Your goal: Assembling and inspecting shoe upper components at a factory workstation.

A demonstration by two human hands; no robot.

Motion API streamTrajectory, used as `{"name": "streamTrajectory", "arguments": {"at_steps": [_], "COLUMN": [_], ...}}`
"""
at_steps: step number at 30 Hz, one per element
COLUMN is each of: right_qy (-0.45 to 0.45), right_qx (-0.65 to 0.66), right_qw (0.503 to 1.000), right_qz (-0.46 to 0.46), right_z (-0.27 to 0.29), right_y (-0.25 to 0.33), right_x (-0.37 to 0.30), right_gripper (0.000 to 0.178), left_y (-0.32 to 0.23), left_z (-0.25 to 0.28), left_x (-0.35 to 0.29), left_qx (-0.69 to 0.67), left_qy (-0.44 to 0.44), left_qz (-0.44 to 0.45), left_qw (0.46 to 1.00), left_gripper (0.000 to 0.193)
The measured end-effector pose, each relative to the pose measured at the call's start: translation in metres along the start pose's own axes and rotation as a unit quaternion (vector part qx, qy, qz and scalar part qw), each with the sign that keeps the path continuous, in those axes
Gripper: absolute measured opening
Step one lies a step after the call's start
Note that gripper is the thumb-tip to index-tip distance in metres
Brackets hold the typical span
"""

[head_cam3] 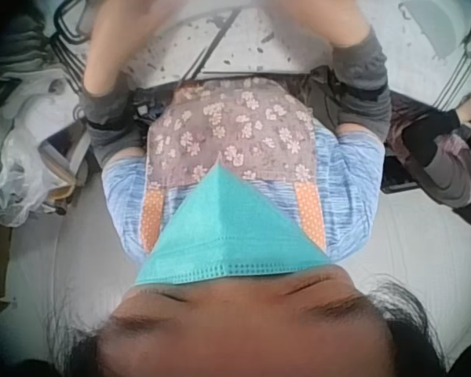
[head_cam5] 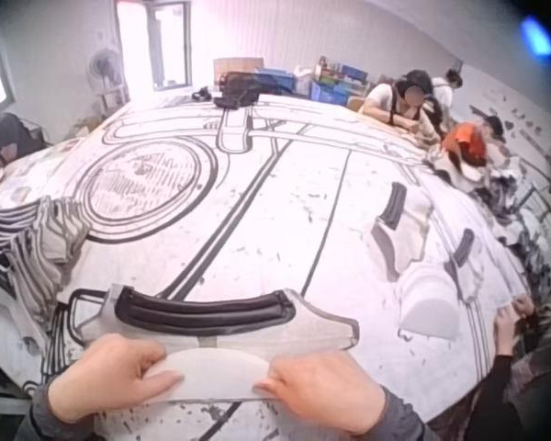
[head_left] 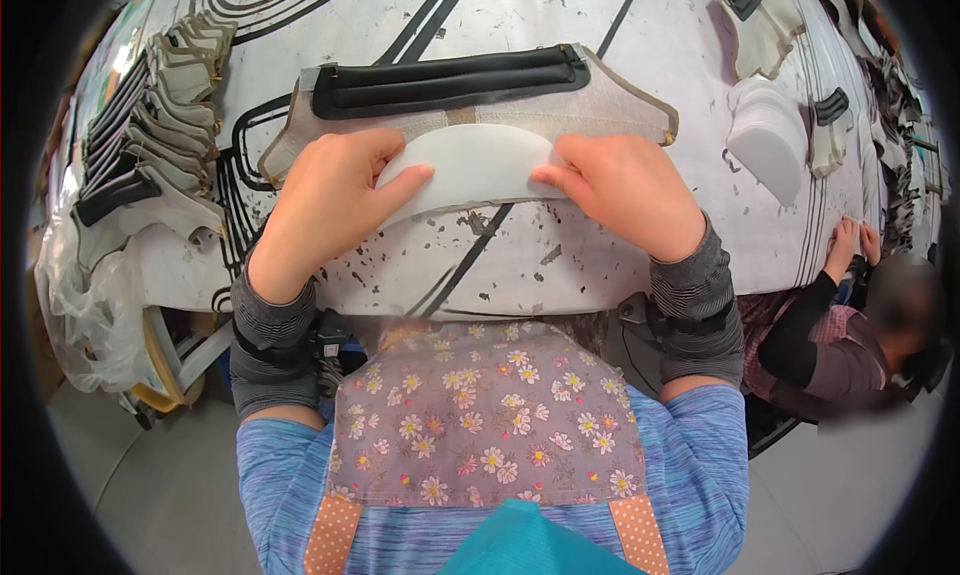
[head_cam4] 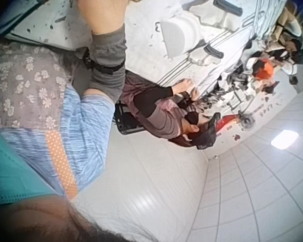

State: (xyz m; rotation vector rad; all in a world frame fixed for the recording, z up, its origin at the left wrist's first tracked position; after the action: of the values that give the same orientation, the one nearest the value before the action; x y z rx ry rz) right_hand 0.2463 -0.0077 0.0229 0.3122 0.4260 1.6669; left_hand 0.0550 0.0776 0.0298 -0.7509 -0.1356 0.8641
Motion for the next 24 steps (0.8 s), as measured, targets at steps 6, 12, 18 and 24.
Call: {"name": "streamTrajectory", "arguments": {"at_steps": [6,12,18,24], "right_qy": [0.029,0.029,0.029,0.043], "right_qx": [-0.034,-0.05,-0.037,0.063], "right_qw": [0.999,0.998,0.998,0.997], "right_qz": [-0.016,-0.018,-0.034,-0.026], "right_z": [-0.002,-0.002,-0.001,0.006], "right_y": [0.001,0.002,0.004,0.018], "right_x": [0.002,0.001,0.001,0.017], "right_gripper": [0.03,0.031,0.034,0.018], "left_y": [0.003,0.001,0.0,-0.003], "left_z": [-0.001,-0.001,0.001,0.002], "left_x": [0.0,0.0,-0.004,-0.007], "left_qx": [0.006,0.014,0.035,0.102], "left_qy": [-0.001,-0.001,-0.029,-0.067], "left_qz": [0.001,0.0,-0.03,-0.108], "left_qw": [1.0,1.0,0.999,0.987], "left_gripper": [0.038,0.036,0.033,0.03]}}
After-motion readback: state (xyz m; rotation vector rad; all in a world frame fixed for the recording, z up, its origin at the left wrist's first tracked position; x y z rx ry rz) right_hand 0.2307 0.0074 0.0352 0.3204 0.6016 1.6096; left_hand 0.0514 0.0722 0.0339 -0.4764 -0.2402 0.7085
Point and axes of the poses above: each hand's wrist, its own x-axis towards the middle knuckle, its own z-axis out of the back of the hand, y = z × x, the point moved 6 cm from there along x, towards the middle knuckle, and after that the axes turned 2 degrees about -y, right-handed, at the moved point
